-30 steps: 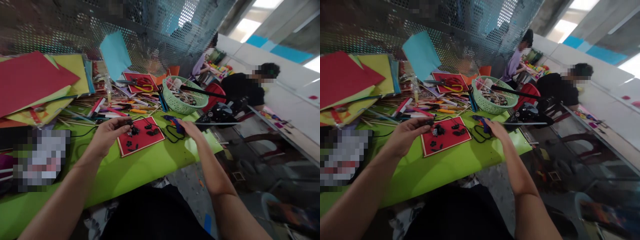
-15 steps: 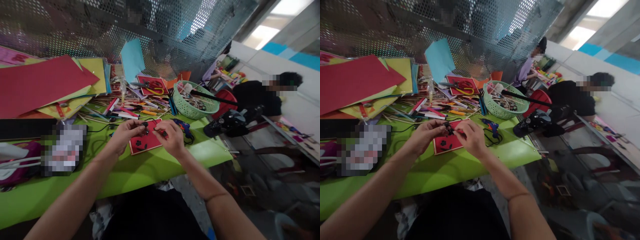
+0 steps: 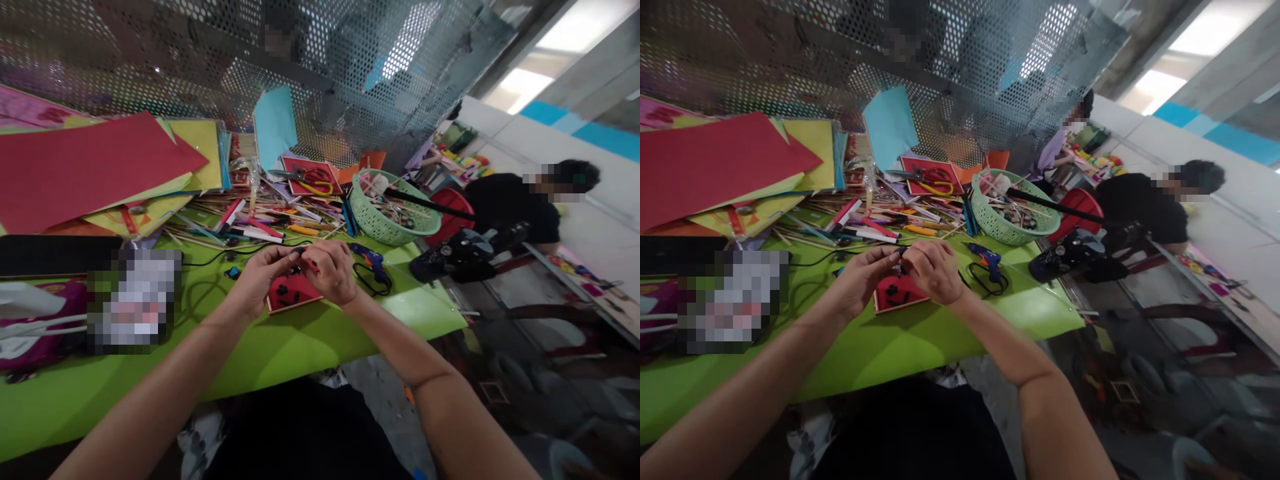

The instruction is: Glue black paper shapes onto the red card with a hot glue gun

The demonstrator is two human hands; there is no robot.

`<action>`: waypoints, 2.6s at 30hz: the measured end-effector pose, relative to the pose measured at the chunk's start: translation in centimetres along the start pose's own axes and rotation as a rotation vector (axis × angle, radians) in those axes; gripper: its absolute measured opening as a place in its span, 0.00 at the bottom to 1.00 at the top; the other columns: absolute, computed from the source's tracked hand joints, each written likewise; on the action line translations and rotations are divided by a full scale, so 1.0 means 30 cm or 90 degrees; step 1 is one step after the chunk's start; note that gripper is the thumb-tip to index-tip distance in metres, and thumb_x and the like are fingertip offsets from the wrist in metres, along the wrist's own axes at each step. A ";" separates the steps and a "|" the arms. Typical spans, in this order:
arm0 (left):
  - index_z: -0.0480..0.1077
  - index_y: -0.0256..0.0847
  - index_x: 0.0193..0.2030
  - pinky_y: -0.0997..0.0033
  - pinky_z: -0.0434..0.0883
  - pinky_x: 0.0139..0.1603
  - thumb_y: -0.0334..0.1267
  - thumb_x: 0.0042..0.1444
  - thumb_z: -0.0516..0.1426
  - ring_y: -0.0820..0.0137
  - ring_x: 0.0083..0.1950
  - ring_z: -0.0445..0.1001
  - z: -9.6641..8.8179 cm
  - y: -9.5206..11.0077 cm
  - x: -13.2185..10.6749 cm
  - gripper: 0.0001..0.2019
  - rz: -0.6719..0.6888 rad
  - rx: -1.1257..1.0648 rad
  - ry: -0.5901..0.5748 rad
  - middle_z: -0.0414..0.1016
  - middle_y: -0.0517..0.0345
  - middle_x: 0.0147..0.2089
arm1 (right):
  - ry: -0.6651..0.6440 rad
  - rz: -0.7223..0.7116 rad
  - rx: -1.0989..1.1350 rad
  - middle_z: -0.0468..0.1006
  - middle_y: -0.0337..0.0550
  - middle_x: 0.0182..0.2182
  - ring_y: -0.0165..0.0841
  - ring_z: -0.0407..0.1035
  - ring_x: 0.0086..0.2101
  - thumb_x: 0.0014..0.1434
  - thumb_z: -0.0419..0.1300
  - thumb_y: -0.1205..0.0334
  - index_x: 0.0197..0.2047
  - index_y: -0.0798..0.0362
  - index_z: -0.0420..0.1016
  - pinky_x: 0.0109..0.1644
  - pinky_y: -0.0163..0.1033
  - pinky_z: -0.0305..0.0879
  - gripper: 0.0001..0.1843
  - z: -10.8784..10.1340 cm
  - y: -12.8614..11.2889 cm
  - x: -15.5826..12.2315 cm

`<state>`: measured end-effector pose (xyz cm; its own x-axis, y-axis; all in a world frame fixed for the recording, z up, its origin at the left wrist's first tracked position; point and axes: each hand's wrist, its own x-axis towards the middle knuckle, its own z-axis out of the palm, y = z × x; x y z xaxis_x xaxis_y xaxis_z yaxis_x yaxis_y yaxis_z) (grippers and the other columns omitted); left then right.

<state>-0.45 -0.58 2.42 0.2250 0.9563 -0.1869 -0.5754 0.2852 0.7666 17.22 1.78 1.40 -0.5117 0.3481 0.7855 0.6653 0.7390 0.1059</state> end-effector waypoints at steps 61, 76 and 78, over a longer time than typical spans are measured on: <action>0.72 0.36 0.30 0.74 0.62 0.32 0.31 0.63 0.58 0.77 0.28 0.68 -0.029 0.122 -0.008 0.09 0.258 -0.040 0.160 0.74 0.57 0.32 | -0.448 0.504 0.269 0.77 0.38 0.27 0.28 0.66 0.25 0.54 0.67 0.56 0.38 0.51 0.76 0.29 0.35 0.62 0.10 0.009 -0.140 -0.006; 0.69 0.35 0.32 0.74 0.62 0.34 0.33 0.63 0.58 0.78 0.29 0.66 -0.026 0.122 -0.019 0.08 0.275 -0.032 0.128 0.72 0.55 0.34 | -0.461 0.477 0.205 0.75 0.37 0.27 0.30 0.67 0.26 0.54 0.67 0.50 0.39 0.51 0.75 0.31 0.35 0.60 0.15 0.021 -0.149 -0.021; 0.69 0.35 0.32 0.75 0.61 0.32 0.31 0.63 0.57 0.78 0.28 0.66 -0.028 0.121 -0.017 0.08 0.279 -0.029 0.130 0.72 0.56 0.33 | -0.461 0.472 0.195 0.75 0.36 0.27 0.30 0.67 0.27 0.54 0.67 0.49 0.39 0.51 0.75 0.31 0.35 0.59 0.16 0.013 -0.144 -0.017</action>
<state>-3.31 0.02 4.80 -0.2023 0.9789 0.0270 -0.6160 -0.1486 0.7736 14.40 -1.37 0.30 -0.3044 0.9519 0.0342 0.8287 0.2824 -0.4833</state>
